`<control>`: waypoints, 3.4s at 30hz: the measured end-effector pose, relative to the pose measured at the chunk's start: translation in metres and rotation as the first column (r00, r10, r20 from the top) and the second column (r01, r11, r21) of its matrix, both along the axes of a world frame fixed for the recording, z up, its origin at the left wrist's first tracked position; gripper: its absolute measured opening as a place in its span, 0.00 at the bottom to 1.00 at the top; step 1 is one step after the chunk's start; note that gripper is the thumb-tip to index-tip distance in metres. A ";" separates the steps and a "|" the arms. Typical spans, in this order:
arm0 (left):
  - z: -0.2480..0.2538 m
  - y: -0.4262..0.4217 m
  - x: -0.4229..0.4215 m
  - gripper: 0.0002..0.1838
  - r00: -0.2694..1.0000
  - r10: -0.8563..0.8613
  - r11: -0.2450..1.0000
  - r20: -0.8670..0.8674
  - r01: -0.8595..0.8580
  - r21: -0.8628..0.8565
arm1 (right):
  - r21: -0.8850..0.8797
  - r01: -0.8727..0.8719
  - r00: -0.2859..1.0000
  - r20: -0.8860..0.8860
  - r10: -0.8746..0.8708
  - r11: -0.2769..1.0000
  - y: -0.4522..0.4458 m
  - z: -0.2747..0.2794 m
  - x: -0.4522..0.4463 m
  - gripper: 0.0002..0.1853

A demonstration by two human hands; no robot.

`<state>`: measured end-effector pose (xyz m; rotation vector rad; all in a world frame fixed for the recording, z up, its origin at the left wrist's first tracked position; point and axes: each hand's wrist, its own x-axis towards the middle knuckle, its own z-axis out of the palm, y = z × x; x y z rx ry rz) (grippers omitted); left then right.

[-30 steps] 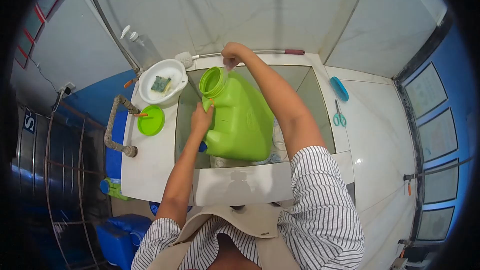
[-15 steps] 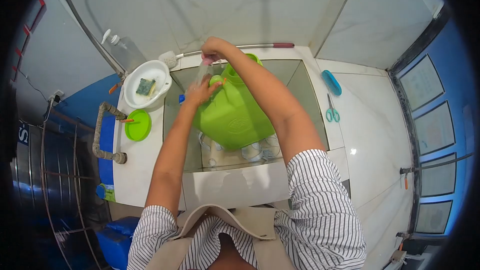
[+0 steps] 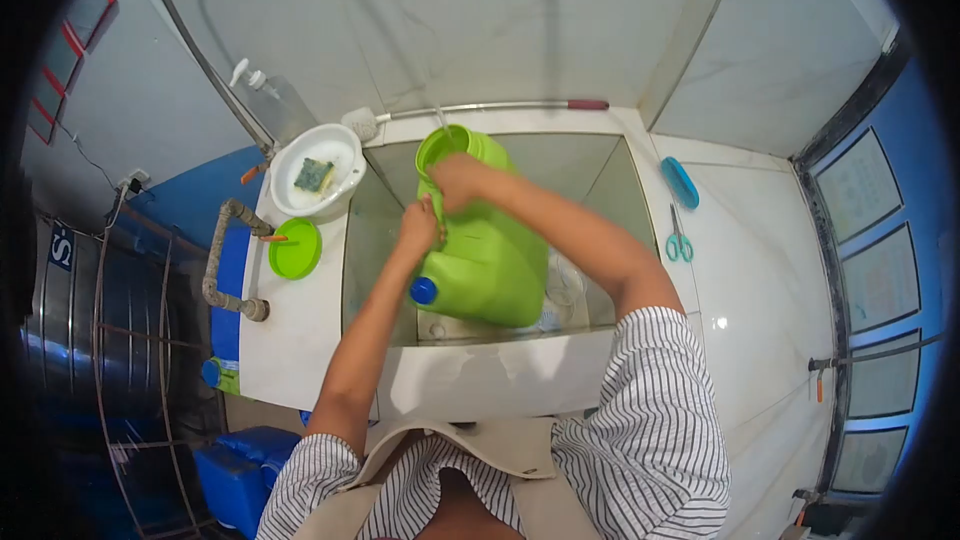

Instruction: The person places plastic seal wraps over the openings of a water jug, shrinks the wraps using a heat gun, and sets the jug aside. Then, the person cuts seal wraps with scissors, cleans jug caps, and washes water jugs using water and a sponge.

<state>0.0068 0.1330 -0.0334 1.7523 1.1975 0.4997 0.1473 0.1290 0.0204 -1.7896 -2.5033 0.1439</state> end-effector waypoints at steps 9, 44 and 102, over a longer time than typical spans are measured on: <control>-0.044 -0.049 -0.103 0.30 0.918 0.298 0.855 0.263 -0.135 -0.501 | 0.461 -0.170 0.982 0.008 0.187 0.871 -0.051 0.025 0.011 0.30; 0.095 -0.123 -0.252 0.32 0.465 0.494 0.865 0.735 -0.173 -0.471 | 0.385 0.478 0.878 -0.243 -0.413 0.790 0.034 0.327 -0.050 0.32; 0.304 -0.042 -0.072 0.31 0.639 -0.472 0.879 0.608 0.294 0.374 | -0.344 0.345 -0.766 -0.641 0.050 0.873 -0.132 -0.119 0.072 0.21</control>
